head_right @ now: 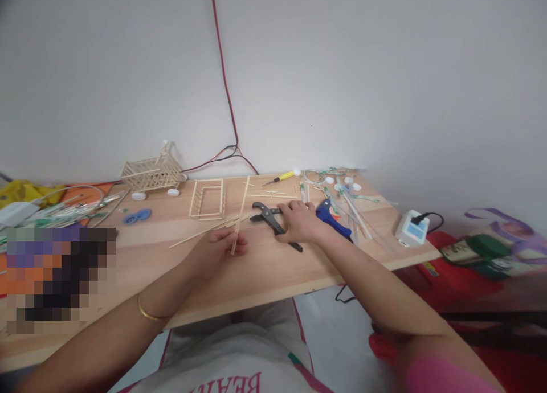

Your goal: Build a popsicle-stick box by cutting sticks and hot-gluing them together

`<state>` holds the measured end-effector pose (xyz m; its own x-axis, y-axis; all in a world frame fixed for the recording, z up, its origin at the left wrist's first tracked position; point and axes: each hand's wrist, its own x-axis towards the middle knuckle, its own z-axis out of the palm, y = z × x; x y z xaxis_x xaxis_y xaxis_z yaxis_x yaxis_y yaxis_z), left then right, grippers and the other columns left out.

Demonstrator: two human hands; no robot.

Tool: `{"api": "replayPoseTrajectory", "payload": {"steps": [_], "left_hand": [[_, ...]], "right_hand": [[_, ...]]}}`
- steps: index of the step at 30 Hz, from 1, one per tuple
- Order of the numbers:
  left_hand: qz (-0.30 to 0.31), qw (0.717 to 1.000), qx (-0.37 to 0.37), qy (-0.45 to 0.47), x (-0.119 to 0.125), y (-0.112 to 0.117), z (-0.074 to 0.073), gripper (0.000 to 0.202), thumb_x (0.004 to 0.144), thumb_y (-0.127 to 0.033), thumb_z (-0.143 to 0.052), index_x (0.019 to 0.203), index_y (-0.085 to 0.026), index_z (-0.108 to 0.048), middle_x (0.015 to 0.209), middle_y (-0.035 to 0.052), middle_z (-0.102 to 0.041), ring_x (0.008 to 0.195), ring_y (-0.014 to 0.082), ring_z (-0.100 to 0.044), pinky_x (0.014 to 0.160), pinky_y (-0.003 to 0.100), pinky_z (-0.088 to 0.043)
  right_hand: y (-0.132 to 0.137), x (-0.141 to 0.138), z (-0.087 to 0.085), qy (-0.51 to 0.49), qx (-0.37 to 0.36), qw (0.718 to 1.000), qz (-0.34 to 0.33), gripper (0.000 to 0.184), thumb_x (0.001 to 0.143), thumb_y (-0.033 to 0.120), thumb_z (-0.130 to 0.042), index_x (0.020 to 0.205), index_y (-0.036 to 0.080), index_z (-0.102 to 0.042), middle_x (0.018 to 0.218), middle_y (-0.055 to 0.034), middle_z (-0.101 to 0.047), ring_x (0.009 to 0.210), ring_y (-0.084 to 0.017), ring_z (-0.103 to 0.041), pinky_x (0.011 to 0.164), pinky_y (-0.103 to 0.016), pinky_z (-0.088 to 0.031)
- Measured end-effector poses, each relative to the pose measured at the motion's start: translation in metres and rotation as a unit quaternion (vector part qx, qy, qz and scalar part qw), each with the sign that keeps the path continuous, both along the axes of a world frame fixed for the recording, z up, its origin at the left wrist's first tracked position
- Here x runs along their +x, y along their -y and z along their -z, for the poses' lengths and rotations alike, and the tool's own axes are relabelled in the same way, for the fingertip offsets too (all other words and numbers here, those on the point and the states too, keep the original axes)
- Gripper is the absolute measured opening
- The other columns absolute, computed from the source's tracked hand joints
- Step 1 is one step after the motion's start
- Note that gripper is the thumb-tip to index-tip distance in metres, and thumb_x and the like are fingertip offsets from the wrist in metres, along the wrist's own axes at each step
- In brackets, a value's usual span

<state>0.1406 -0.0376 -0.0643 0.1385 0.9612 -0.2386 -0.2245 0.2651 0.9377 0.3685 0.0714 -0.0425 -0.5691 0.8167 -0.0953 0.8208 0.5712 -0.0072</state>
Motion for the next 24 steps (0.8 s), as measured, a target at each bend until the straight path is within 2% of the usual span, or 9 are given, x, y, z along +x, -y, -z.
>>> {"api": "replayPoseTrajectory", "payload": {"steps": [2, 6, 9, 12, 15, 18, 21, 24], "left_hand": [[-0.013, 0.998, -0.016, 0.059, -0.001, -0.001, 0.002, 0.028, 0.072, -0.038, -0.066, 0.074, -0.012, -0.061, 0.076, 0.0051, -0.065, 0.071, 0.0145, -0.063, 0.075, 0.033, -0.051], [-0.027, 0.996, -0.026, 0.087, -0.003, 0.0, 0.0, 0.026, 0.071, -0.035, -0.069, 0.075, -0.011, -0.061, 0.077, 0.0054, -0.064, 0.072, 0.0159, -0.065, 0.075, 0.033, -0.052], [-0.033, 0.995, -0.022, 0.091, -0.006, 0.001, -0.002, 0.025, 0.072, -0.035, -0.068, 0.077, -0.011, -0.061, 0.08, 0.0062, -0.065, 0.073, 0.0158, -0.065, 0.076, 0.034, -0.053], [-0.033, 0.996, -0.009, 0.077, -0.007, 0.001, -0.003, 0.026, 0.073, -0.037, -0.067, 0.077, -0.011, -0.061, 0.081, 0.0065, -0.065, 0.074, 0.0159, -0.065, 0.077, 0.034, -0.052], [-0.039, 0.999, 0.03, 0.01, -0.009, 0.003, -0.005, 0.027, 0.076, -0.039, -0.062, 0.078, -0.012, -0.062, 0.082, 0.0063, -0.066, 0.075, 0.0166, -0.066, 0.075, 0.032, -0.052], [-0.063, 0.987, 0.099, -0.107, -0.011, 0.006, -0.01, 0.027, 0.082, -0.04, -0.053, 0.083, -0.014, -0.062, 0.082, 0.0056, -0.067, 0.077, 0.0177, -0.066, 0.074, 0.03, -0.05], [-0.098, 0.954, 0.172, -0.224, -0.012, 0.011, -0.016, 0.027, 0.087, -0.038, -0.045, 0.088, -0.017, -0.062, 0.08, 0.004, -0.069, 0.079, 0.0173, -0.066, 0.079, 0.031, -0.047], [-0.118, 0.917, 0.228, -0.306, -0.01, 0.016, -0.022, 0.027, 0.089, -0.036, -0.041, 0.092, -0.018, -0.062, 0.081, 0.0032, -0.07, 0.082, 0.0168, -0.065, 0.082, 0.03, -0.045]], "right_hand": [[-0.001, -0.004, 0.002, 0.006, 0.017, 1.0, -0.015, 0.078, 0.059, 0.055, -0.064, 0.125, 0.018, -0.046, 0.118, -0.0176, -0.051, 0.113, -0.036, -0.043, 0.098, -0.054, -0.018], [0.0, -0.008, 0.002, 0.003, 0.05, 0.999, -0.017, 0.066, 0.06, 0.049, -0.061, 0.116, 0.014, -0.051, 0.11, -0.0164, -0.054, 0.105, -0.032, -0.048, 0.099, -0.052, -0.015], [0.002, -0.006, -0.008, -0.018, 0.069, 0.997, -0.011, 0.059, 0.062, 0.047, -0.059, 0.111, 0.015, -0.054, 0.106, -0.0148, -0.057, 0.104, -0.033, -0.049, 0.098, -0.056, -0.012], [0.005, -0.002, -0.025, -0.075, 0.068, 0.995, -0.003, 0.049, 0.063, 0.04, -0.058, 0.108, 0.019, -0.055, 0.106, -0.0115, -0.058, 0.108, -0.034, -0.045, 0.096, -0.055, -0.019], [0.008, 0.004, -0.04, -0.163, 0.048, 0.986, 0.004, 0.046, 0.063, 0.033, -0.057, 0.108, 0.019, -0.053, 0.111, -0.0113, -0.056, 0.11, -0.033, -0.044, 0.093, -0.048, -0.029], [0.019, 0.009, -0.048, -0.264, -0.017, 0.964, -0.012, 0.049, 0.067, 0.03, -0.054, 0.115, 0.018, -0.046, 0.109, -0.0099, -0.055, 0.101, -0.027, -0.05, 0.086, -0.04, -0.038], [0.043, 0.011, -0.05, -0.312, -0.101, 0.945, -0.004, 0.051, 0.07, 0.024, -0.05, 0.119, 0.019, -0.038, 0.099, -0.0058, -0.056, 0.086, -0.021, -0.055, 0.075, -0.033, -0.044], [0.074, 0.006, -0.048, -0.294, -0.154, 0.943, -0.001, 0.056, 0.065, 0.017, -0.052, 0.12, 0.019, -0.039, 0.098, -0.0053, -0.057, 0.086, -0.021, -0.056, 0.077, -0.032, -0.045]]}}
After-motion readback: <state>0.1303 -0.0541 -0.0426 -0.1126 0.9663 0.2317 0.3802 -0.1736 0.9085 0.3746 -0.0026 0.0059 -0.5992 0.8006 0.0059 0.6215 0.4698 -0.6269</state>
